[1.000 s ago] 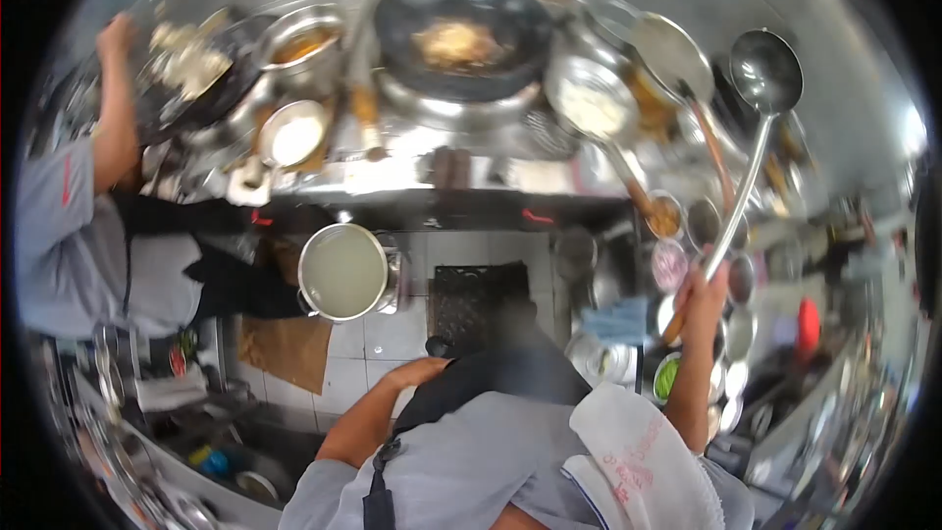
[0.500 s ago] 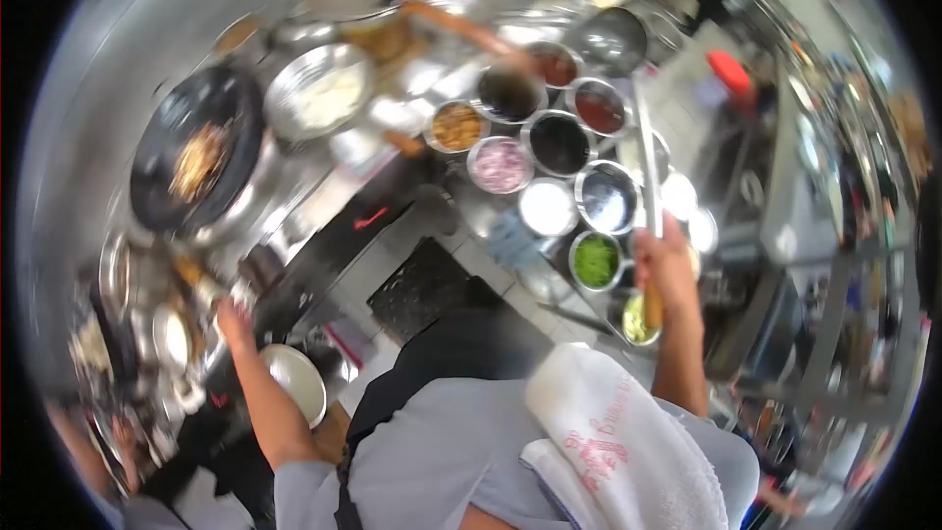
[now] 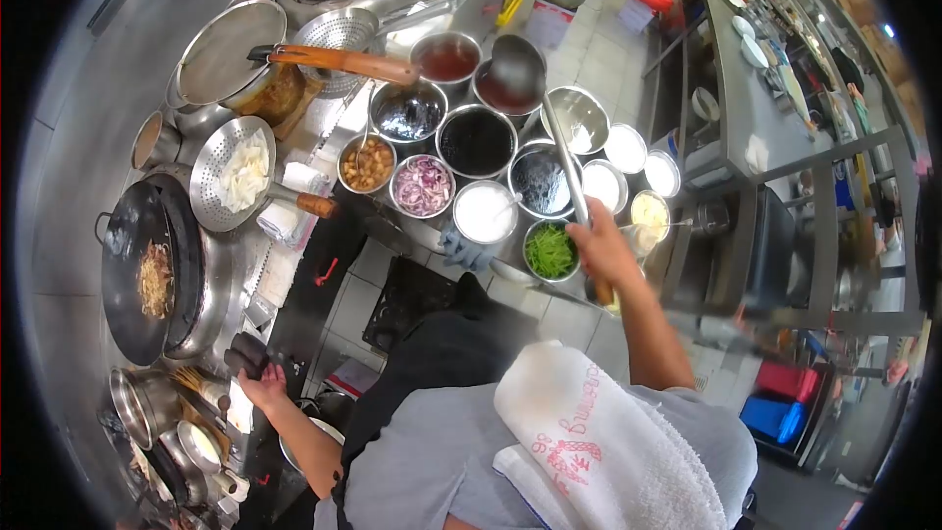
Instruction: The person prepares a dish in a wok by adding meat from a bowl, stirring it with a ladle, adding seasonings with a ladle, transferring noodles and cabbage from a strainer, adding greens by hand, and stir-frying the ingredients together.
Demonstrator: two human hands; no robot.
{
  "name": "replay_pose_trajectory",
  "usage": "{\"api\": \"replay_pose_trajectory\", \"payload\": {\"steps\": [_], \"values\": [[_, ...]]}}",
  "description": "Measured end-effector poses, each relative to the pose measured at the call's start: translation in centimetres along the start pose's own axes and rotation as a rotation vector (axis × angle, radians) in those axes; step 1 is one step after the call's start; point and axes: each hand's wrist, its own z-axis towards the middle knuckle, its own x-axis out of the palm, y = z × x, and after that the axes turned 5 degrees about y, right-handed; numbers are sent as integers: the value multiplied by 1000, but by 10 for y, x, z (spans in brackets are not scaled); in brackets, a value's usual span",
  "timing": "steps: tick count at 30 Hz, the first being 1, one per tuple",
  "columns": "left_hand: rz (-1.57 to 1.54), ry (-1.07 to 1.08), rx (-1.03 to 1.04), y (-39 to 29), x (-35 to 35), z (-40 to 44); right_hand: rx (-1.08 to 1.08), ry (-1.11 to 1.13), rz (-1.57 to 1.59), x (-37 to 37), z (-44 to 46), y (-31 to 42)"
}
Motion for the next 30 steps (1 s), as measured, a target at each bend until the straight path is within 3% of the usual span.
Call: {"api": "replay_pose_trajectory", "payload": {"steps": [8,11,13,14,16,17,19,20,22,24,25,26,28,30], "values": [[276,-82,9,-9,25,-13,26,-12,2,12,9,-8],[441,26,93,-10,37,-19,40,3,47,14,4,0],[359,179,300,-2,48,-18,88,72,248,14,3,6],[359,183,299,-3,57,-29,88,69,249,14,2,8],[644,23,303,-9,70,-49,105,115,535,13,2,12],[644,29,302,-8,69,-43,101,110,535,13,0,14],[715,84,562,-3,64,-24,90,125,767,12,-5,22],[708,82,561,-1,64,-11,86,128,762,11,-7,25],[720,92,763,-1,54,7,11,166,633,10,-14,35],[764,98,681,-9,67,-21,-17,176,560,13,-28,53],[874,-40,767,-8,69,-18,-48,199,508,16,-33,60],[789,-102,795,0,57,19,-91,288,514,20,-35,68],[940,-172,853,-2,62,7,-81,337,554,43,-43,93],[816,-148,774,-1,72,-13,-93,499,559,69,-47,112]]}}
